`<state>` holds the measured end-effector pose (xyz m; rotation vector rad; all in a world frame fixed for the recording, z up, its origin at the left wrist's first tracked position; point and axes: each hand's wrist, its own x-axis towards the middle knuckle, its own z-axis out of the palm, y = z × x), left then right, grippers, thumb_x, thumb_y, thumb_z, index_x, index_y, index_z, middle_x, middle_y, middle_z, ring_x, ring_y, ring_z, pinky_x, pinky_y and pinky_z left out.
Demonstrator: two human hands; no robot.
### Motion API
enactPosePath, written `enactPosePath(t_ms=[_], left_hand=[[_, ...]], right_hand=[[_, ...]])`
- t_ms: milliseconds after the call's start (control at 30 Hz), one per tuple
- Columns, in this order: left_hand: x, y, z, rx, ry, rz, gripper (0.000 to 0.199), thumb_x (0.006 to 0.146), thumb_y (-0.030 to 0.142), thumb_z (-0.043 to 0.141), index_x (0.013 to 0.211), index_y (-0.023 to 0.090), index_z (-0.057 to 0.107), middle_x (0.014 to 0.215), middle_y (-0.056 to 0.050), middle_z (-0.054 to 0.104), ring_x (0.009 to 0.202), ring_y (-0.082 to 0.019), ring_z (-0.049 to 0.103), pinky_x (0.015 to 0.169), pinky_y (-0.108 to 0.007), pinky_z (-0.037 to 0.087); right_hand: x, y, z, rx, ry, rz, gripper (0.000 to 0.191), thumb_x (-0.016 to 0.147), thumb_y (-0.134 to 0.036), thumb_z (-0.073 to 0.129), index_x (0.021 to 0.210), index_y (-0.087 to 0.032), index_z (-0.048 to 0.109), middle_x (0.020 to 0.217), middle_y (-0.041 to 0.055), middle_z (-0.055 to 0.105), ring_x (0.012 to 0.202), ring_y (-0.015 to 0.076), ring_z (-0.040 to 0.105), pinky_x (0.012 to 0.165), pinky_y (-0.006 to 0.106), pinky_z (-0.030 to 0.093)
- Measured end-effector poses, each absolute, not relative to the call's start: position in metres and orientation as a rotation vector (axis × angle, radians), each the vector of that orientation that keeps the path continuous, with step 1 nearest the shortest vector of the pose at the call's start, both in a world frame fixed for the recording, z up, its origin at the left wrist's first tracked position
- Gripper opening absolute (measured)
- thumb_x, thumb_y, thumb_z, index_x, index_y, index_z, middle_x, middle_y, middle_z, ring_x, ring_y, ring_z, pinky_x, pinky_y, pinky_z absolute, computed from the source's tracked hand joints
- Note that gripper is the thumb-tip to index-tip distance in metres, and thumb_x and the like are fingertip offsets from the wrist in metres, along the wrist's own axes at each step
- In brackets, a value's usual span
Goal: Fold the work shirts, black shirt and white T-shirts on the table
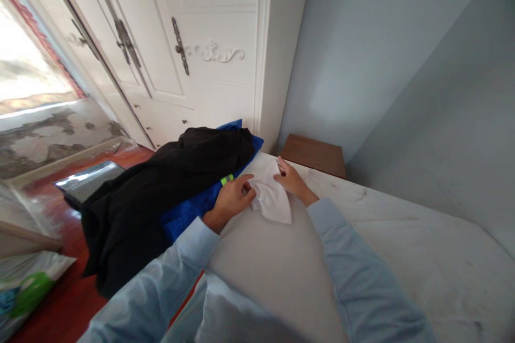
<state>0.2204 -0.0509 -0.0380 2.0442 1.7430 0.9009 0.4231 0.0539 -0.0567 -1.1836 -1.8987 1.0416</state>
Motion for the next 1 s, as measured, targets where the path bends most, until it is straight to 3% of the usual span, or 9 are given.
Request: enactPosePath(t_ms=[200, 333, 433, 567, 700, 900, 1000], left_hand=[[0.218, -0.047, -0.045, 1.909, 1.752, 1.08, 0.066, 0.08, 0.017, 0.061, 0.145, 0.015, 0.05, 0.124, -0.011, 0.071, 0.08, -0.018, 0.069, 0.074, -0.029, 0.055], [0.217, -0.046, -0.044, 1.88, 1.788, 1.105, 0.066, 0.077, 0.013, 0.06, 0.143, 0.013, 0.053, 0.126, -0.013, 0.068, 0.084, -0.019, 0.068, 0.08, -0.031, 0.056], [0.217, -0.046, -0.043, 1.876, 1.765, 1.095, 0.062, 0.076, 0.013, 0.06, 0.138, 0.015, 0.057, 0.12, -0.011, 0.07, 0.078, -0.017, 0.066, 0.075, -0.029, 0.056], [0.218, -0.047, -0.042, 1.822, 1.737, 1.092, 0.058, 0.078, 0.017, 0.063, 0.135, 0.015, 0.059, 0.098, -0.005, 0.073, 0.068, -0.015, 0.063, 0.068, -0.027, 0.053], [0.218, -0.048, -0.043, 1.782, 1.698, 1.135, 0.049, 0.08, 0.027, 0.066, 0.128, 0.014, 0.063, 0.079, -0.001, 0.068, 0.067, -0.016, 0.062, 0.067, -0.027, 0.051], [0.218, -0.047, -0.041, 1.549, 1.474, 1.394, 0.038, 0.08, 0.032, 0.066, 0.113, 0.014, 0.067, 0.063, 0.004, 0.058, 0.055, -0.011, 0.052, 0.052, -0.021, 0.04], [0.218, -0.047, -0.035, 1.358, 1.372, 1.404, 0.035, 0.079, 0.037, 0.066, 0.105, 0.013, 0.067, 0.048, 0.007, 0.05, 0.041, -0.009, 0.042, 0.041, -0.02, 0.028]], right_hand=[[0.426, 0.051, -0.054, -1.285, -1.971, 0.931, 0.093, 0.088, -0.029, 0.064, 0.163, -0.015, 0.012, 0.167, 0.0149, 0.025, 0.154, 0.0225, 0.025, 0.125, 0.041, 0.022], [0.427, 0.048, -0.049, -1.317, -1.996, 0.869, 0.082, 0.091, -0.028, 0.061, 0.161, -0.012, 0.021, 0.164, 0.0185, 0.031, 0.152, 0.0233, 0.032, 0.125, 0.042, 0.022], [0.425, 0.045, -0.045, -1.304, -2.028, 0.81, 0.071, 0.091, -0.025, 0.06, 0.156, -0.015, 0.035, 0.154, 0.0181, 0.049, 0.143, 0.0232, 0.047, 0.12, 0.04, 0.033], [0.422, 0.042, -0.038, -1.434, -2.068, 0.705, 0.057, 0.093, -0.029, 0.059, 0.146, -0.012, 0.049, 0.118, 0.0143, 0.073, 0.108, 0.0225, 0.068, 0.1, 0.035, 0.048], [0.424, 0.043, -0.032, -1.575, -2.076, 0.664, 0.063, 0.089, -0.034, 0.068, 0.145, -0.012, 0.05, 0.104, 0.0103, 0.075, 0.093, 0.0208, 0.069, 0.088, 0.031, 0.05], [0.431, 0.05, -0.034, -1.528, -2.135, 0.916, 0.047, 0.084, -0.016, 0.071, 0.13, -0.01, 0.062, 0.087, 0.0059, 0.075, 0.071, 0.0154, 0.068, 0.073, 0.026, 0.051], [0.435, 0.054, -0.037, -1.515, -2.058, 0.785, 0.042, 0.086, -0.014, 0.068, 0.127, -0.01, 0.064, 0.092, 0.0081, 0.076, 0.078, 0.0172, 0.07, 0.078, 0.027, 0.052]])
